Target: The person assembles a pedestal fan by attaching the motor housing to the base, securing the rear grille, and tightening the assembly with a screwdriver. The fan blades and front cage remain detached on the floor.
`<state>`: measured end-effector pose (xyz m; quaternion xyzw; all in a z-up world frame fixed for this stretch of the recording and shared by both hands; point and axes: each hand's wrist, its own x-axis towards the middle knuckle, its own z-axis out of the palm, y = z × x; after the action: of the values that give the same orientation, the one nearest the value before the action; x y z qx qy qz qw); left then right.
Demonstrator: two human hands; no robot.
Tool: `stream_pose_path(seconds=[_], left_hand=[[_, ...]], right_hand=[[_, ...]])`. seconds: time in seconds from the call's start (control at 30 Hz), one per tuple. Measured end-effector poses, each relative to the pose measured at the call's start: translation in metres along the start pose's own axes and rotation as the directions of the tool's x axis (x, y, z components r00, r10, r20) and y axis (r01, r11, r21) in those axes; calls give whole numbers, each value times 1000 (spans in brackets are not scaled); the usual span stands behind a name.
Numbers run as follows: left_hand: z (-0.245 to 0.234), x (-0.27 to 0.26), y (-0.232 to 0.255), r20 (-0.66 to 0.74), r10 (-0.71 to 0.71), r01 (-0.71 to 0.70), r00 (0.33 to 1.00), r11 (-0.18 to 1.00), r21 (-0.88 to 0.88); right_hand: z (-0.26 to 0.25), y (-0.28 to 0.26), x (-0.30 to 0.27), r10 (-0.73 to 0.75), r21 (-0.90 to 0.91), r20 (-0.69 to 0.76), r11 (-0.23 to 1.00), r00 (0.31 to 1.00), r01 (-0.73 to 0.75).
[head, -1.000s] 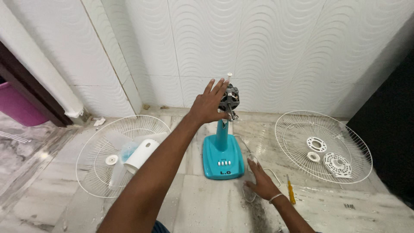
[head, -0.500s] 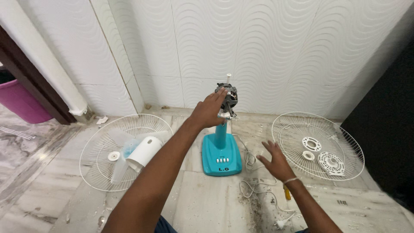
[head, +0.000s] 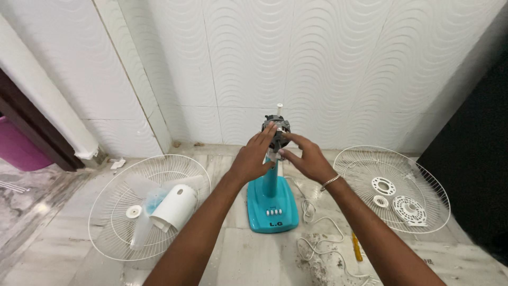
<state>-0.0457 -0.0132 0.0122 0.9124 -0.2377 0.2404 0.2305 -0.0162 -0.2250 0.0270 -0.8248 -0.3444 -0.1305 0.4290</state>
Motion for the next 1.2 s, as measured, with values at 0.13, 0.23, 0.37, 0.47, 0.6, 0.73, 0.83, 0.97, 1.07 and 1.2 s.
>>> stream_pose_path(seconds=[0.13, 0.23, 0.37, 0.47, 0.6, 0.73, 0.83, 0.97, 1.07, 1.2], left_hand=[[-6, 4, 0, 68, -57, 55, 996, 998, 35], [-8, 4, -2, 77, -30, 25, 997, 997, 67], [-10, 3, -5, 55, 16, -20, 998, 996, 90], [-10, 3, -5, 43, 45, -50, 998, 992, 118], [-8, 0, 1, 67, 53, -62, 996, 987, 146], [-5, -4, 8, 24, 135, -137, 991, 982, 131], [-1, -5, 10, 10, 148, -148, 989, 980, 135], [3, -3, 9, -46, 187, -179, 981, 974, 141], [6, -1, 10, -89, 214, -196, 973, 965, 177], [4, -4, 11, -170, 288, -248, 943, 944, 219]], right_hand=[[13, -2, -6, -42, -59, -126, 998, 991, 35], [16, 7, -20, 41, 5, -140, 999, 989, -41], [14, 34, -60, 63, -91, -100, 993, 993, -72], [16, 63, -99, 163, -156, -33, 974, 986, -166], [24, 105, -154, 395, -199, 37, 903, 918, -381], [30, 135, -201, 457, -177, 48, 879, 888, -443], [33, 147, -220, 527, -197, 70, 840, 847, -506], [36, 147, -223, 538, -175, 43, 834, 842, -524], [35, 138, -220, 534, -152, 6, 836, 845, -527], [37, 124, -217, 599, -140, -10, 792, 801, -594]])
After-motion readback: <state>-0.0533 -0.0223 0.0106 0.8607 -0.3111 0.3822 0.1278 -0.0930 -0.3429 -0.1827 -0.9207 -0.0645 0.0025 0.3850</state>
